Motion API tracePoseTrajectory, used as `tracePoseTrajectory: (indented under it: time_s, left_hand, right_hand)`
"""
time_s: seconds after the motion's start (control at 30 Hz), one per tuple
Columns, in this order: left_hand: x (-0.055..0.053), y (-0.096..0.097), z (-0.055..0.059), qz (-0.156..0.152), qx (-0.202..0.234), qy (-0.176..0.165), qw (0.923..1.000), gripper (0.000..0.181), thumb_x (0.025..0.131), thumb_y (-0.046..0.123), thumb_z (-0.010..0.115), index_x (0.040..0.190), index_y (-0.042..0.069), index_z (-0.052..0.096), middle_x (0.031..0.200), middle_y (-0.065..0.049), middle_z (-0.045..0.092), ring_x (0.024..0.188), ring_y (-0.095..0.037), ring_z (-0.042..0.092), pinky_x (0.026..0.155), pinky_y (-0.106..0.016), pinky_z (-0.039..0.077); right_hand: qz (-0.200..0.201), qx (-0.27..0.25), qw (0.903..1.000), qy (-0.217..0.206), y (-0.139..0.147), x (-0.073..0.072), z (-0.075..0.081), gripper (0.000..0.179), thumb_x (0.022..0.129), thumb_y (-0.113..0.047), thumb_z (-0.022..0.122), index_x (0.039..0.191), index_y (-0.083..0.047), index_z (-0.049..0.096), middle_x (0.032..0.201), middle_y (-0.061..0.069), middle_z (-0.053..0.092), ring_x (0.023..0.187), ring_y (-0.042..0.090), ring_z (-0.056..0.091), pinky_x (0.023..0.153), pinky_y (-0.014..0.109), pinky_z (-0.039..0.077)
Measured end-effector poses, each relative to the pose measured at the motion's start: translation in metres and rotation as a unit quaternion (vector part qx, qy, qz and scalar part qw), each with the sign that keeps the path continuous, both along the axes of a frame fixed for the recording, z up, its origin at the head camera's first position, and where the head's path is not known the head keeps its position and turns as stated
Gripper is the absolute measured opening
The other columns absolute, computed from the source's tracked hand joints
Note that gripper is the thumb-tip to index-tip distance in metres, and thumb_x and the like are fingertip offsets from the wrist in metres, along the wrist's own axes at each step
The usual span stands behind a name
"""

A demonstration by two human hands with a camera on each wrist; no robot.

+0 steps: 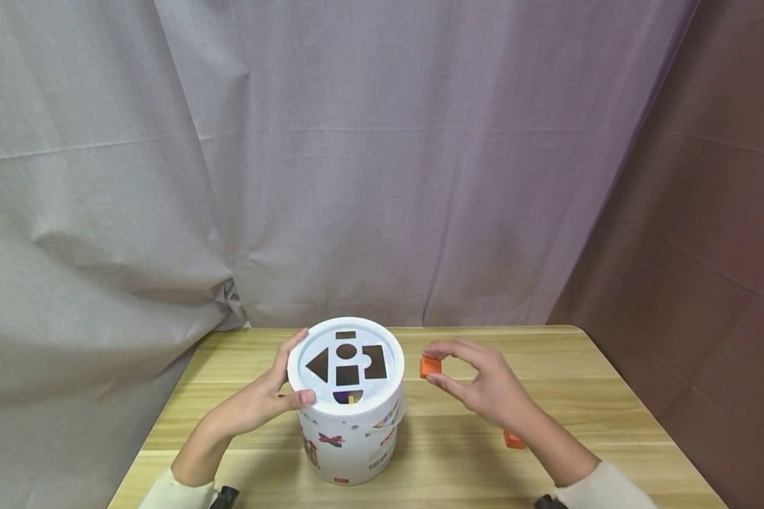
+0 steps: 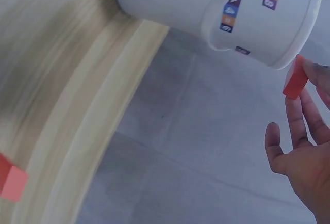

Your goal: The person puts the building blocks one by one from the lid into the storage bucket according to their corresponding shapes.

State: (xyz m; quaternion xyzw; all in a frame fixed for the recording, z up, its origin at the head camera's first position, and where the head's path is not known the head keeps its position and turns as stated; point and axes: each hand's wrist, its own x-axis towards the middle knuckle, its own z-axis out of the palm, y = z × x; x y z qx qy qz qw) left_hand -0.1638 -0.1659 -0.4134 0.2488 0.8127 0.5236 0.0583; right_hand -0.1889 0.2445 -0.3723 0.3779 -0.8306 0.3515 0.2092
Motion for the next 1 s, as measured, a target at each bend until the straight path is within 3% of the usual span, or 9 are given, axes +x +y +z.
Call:
tracePoseTrajectory:
  time_s: [0.37, 0.53, 0.73, 1.0]
  left_hand:
    - [0.000, 0.005, -0.001, 0.003, -0.007, 0.006, 1.0000, 0.119, 0.100, 0.049, 0.082, 0.177, 0.033, -0.007, 0.185, -0.022, 0.014, 0.168, -0.050, 0.023, 0.131, -0.077, 0.024]
    - [-0.001, 0.006, 0.000, 0.004, -0.009, 0.006, 0.9999, 0.118, 0.100, 0.049, 0.081, 0.177, 0.035, -0.008, 0.185, -0.022, 0.015, 0.168, -0.050, 0.024, 0.131, -0.077, 0.025]
    - [-0.003, 0.008, 0.001, 0.006, -0.008, 0.003, 0.9999, 0.118, 0.100, 0.048, 0.081, 0.176, 0.036, -0.008, 0.184, -0.024, 0.015, 0.168, -0.051, 0.024, 0.131, -0.078, 0.025]
    - [-0.001, 0.010, 0.000, 0.008, -0.014, -0.007, 0.9998, 0.118, 0.100, 0.050, 0.081, 0.176, 0.036, -0.008, 0.185, -0.024, 0.011, 0.168, -0.051, 0.022, 0.132, -0.076, 0.024]
  right_hand:
    - [0.033, -0.008, 0.9994, 0.012, -0.024, 0.001, 0.017, 0.051, 0.084, 0.002, 0.094, 0.129, -0.018, 0.079, 0.124, 0.001, 0.083, 0.116, 0.012, 0.077, 0.109, 0.009, 0.051]
    - [0.064, -0.002, 0.9979, 0.010, -0.038, -0.005, 0.022, 0.052, 0.083, 0.000, 0.095, 0.130, -0.017, 0.079, 0.124, -0.004, 0.082, 0.111, 0.014, 0.076, 0.104, 0.019, 0.058]
    - [0.094, 0.003, 0.9955, 0.012, -0.056, -0.012, 0.024, 0.048, 0.087, -0.002, 0.093, 0.131, -0.016, 0.078, 0.122, -0.002, 0.083, 0.112, 0.018, 0.076, 0.103, 0.031, 0.062]
    - [0.125, 0.010, 0.9921, 0.006, -0.072, -0.012, 0.020, 0.048, 0.085, -0.002, 0.094, 0.129, -0.013, 0.078, 0.124, -0.002, 0.083, 0.119, 0.019, 0.076, 0.108, 0.027, 0.061]
